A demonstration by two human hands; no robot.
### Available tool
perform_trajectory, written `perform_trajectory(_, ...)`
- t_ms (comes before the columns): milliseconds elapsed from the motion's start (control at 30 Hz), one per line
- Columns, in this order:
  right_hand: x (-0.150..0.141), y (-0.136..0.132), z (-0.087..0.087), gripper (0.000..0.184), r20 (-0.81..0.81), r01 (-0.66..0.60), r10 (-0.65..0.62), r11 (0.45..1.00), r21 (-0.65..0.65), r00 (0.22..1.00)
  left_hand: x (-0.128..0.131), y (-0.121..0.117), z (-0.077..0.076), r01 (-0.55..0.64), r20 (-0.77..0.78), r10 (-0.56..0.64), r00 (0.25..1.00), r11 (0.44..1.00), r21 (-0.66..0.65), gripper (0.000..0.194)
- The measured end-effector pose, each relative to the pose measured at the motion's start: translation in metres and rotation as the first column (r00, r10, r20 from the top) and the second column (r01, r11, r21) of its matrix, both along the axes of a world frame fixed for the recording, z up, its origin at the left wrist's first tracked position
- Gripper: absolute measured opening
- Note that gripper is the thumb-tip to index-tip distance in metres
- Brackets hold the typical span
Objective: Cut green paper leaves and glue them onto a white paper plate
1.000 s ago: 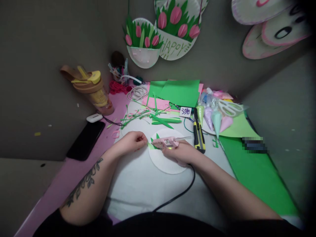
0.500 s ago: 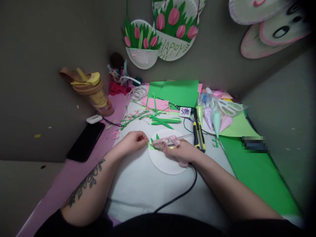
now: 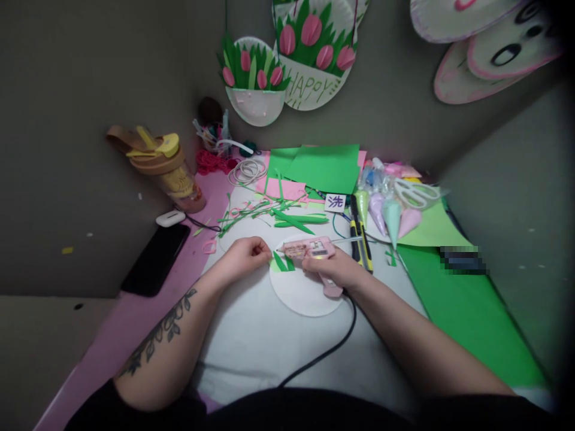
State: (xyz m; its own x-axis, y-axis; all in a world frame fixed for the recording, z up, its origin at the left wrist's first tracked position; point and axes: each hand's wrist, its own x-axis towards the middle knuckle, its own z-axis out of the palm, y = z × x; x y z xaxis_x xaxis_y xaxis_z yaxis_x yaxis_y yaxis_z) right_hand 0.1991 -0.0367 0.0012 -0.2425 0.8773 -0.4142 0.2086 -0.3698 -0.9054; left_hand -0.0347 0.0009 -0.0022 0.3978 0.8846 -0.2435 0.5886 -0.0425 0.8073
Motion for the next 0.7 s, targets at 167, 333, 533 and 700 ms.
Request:
perform_trajectory(167,0.002,0.000,-0.003,0.050,-0.146,-0.007,0.006,1.000,-0.002,0.989,0.002,0.001,-0.004,-0.020,-0.025,0.021,0.999,0.999,0.039,0.022)
perform_trajectory(333,0.002,0.000,-0.001,0.052,-0.149,-0.005,0.001,1.000,-0.026,0.989,0.004,0.001,-0.003,-0.019,-0.068,0.022,0.997,0.999,0.039,0.024)
perform_trajectory(533,0.006,0.001,-0.014,0.046,-0.151,0.007,-0.008,1.000,-0.004,0.988,0.007,0.000,-0.001,-0.017,-0.128,0.026,0.991,0.997,0.074,0.021)
perform_trajectory(700,0.007,0.001,-0.018,0.043,-0.138,0.008,-0.008,1.000,-0.003,0.990,0.008,0.000,-0.003,-0.037,-0.140,0.052,0.989,0.994,0.104,0.017)
